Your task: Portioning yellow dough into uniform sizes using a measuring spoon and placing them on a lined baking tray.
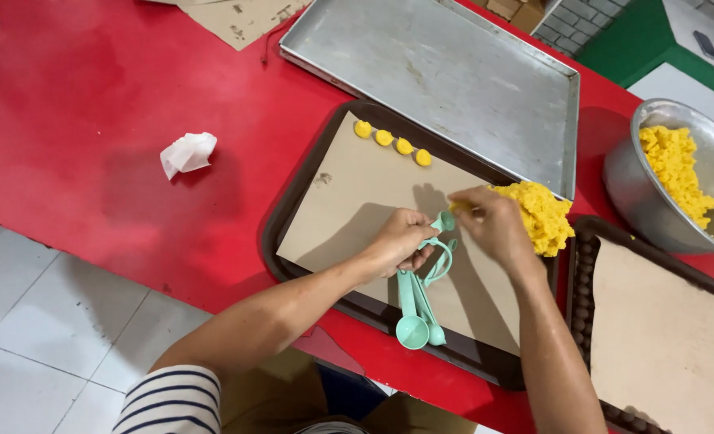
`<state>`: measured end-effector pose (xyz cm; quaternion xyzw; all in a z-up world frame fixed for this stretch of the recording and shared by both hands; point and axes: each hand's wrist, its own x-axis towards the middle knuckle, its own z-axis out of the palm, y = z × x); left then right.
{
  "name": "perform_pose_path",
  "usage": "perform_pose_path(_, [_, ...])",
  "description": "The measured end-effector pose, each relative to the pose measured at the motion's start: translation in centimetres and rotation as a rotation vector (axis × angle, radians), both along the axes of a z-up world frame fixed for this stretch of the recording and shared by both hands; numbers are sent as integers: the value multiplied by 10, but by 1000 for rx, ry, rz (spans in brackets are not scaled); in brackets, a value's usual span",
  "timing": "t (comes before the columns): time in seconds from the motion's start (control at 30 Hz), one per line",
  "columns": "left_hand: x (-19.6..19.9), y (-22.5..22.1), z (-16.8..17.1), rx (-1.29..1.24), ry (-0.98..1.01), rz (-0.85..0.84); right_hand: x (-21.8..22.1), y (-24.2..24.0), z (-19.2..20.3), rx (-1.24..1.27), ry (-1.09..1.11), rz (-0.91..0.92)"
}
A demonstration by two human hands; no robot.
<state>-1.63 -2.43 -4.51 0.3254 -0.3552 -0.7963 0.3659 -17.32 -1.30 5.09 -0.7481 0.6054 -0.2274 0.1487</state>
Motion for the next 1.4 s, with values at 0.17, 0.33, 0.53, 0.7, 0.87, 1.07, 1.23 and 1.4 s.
perform_pose_path(0.17, [7, 3, 13, -28, -27, 5, -32, -70, -39, -107, -128, -89])
perform_pose_path(0.33, [7, 1, 12, -32, -57, 9, -33, -120, -73, -104, -125, -154])
perform_pose_path(0.53, [2, 1, 2, -37, -33, 17, -32, -126, -73, -25, -89, -144])
perform_pose_path(0.7, [2, 1, 6, -51, -39, 11, -20, -114, -56, -12, -41, -106])
perform_pose_path(0.87, [-1, 0, -4, -65, -21, -8, -43, -89, -38, -58, 70, -144])
perform_pose_path(1.07, [15, 9, 36, -40, -97, -60, -88, -36, -6, -132, 402, -169])
perform_pose_path(1.23, [22, 11, 51, -17, -163, -98, -95, -26, 8, 25, 529, -218])
perform_pose_path(1.4, [26, 12, 53, -39, -168, -125, -101, -32, 14, 105, 545, -230])
